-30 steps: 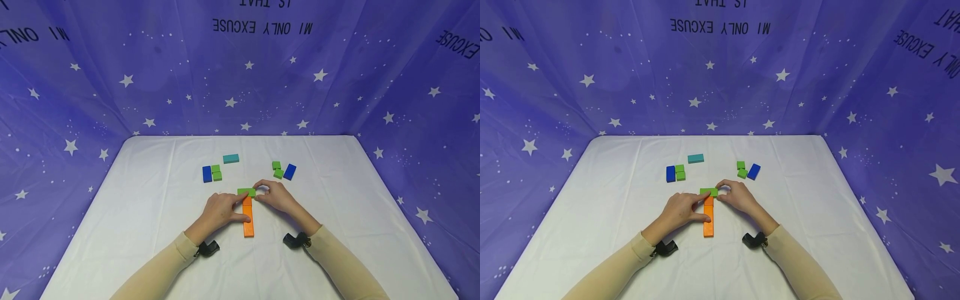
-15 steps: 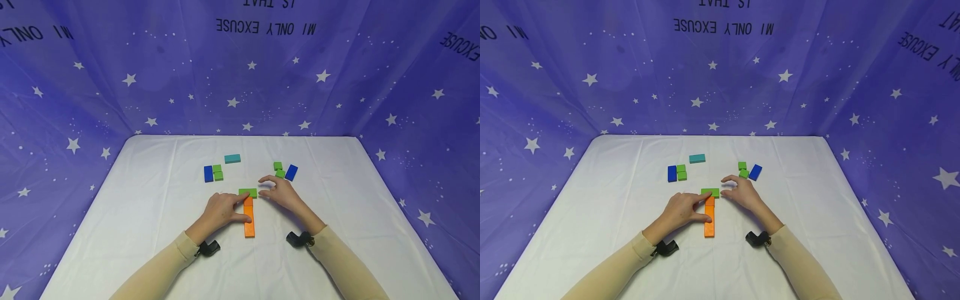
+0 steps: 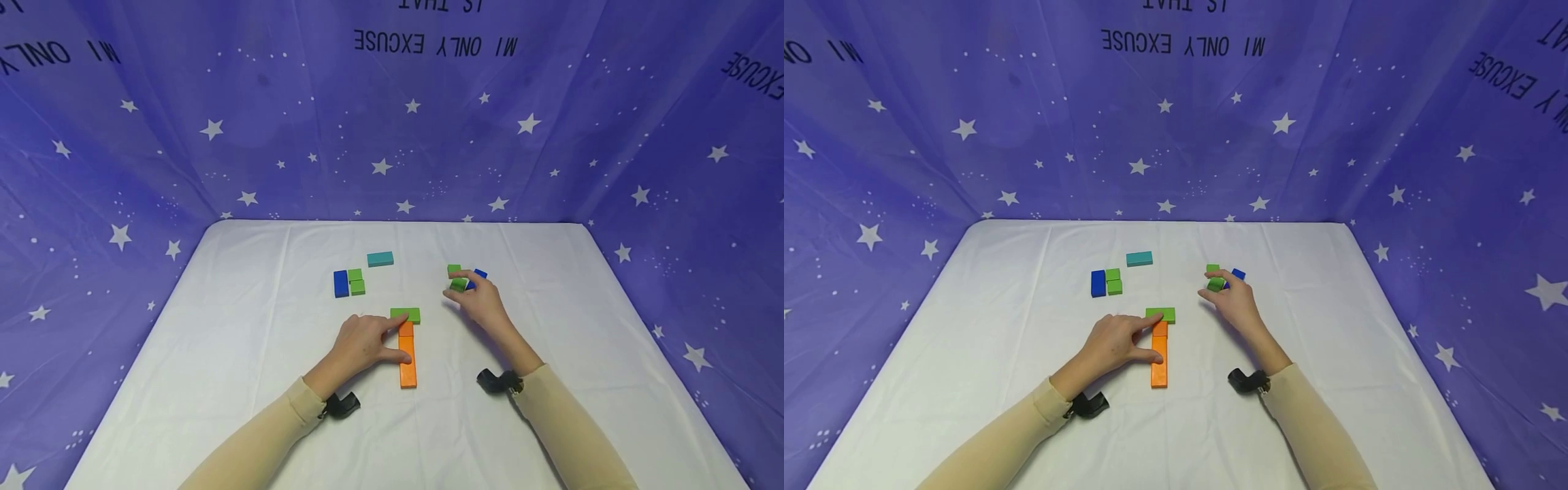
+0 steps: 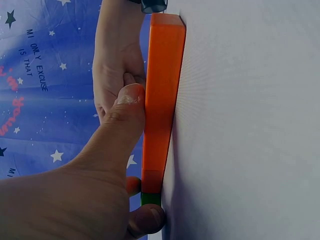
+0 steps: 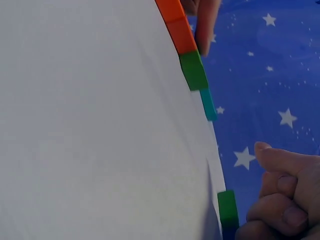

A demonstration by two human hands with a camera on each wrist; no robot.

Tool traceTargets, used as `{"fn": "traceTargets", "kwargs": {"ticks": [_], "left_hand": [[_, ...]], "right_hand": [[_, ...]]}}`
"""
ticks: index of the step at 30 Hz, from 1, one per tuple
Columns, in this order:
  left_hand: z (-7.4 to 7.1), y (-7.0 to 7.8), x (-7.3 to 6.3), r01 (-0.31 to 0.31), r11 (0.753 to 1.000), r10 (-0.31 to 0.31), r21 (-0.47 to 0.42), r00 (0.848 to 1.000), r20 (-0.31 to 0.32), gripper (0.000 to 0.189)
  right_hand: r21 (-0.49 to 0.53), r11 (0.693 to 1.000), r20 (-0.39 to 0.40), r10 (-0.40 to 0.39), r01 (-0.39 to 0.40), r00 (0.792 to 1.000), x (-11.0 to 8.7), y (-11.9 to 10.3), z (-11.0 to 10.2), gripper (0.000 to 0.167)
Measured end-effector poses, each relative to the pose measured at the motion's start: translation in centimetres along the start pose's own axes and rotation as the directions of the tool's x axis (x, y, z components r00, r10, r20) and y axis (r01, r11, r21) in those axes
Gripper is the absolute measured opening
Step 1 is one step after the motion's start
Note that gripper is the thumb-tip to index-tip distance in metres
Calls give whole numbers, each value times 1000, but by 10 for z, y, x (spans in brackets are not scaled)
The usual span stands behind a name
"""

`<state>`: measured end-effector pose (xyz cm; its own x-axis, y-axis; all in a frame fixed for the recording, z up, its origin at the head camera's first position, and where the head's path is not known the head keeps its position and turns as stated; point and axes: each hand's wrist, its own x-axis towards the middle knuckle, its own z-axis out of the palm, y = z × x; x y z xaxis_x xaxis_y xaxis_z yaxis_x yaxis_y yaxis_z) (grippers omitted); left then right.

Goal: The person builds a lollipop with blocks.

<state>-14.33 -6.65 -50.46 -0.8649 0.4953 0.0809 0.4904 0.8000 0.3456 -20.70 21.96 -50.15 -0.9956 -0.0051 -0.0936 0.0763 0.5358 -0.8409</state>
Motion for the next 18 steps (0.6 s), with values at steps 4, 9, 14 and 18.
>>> {"fn": "traceTargets", "kwargs": {"ticks": [4,9,14,18], "left_hand": [[-1,-1,0,11,1000,-11,-6,1000,2,94],[-1,-1,-2,16,1000,-16,-25,1000,-3,94],[-1,0,-2,23,999,-22,-31,1000,10,93],[-1,0,-2,22,999,-22,-28,1000,8,93]], "right_hand": [[-23,1000,-45,7,-8,999,5,5,-5,50],[-58,998,-89,15,-20,996,7,12,-8,50],[-64,997,-116,28,-36,993,6,16,-9,49],[-66,997,-117,39,-47,992,6,17,-10,52]]}}
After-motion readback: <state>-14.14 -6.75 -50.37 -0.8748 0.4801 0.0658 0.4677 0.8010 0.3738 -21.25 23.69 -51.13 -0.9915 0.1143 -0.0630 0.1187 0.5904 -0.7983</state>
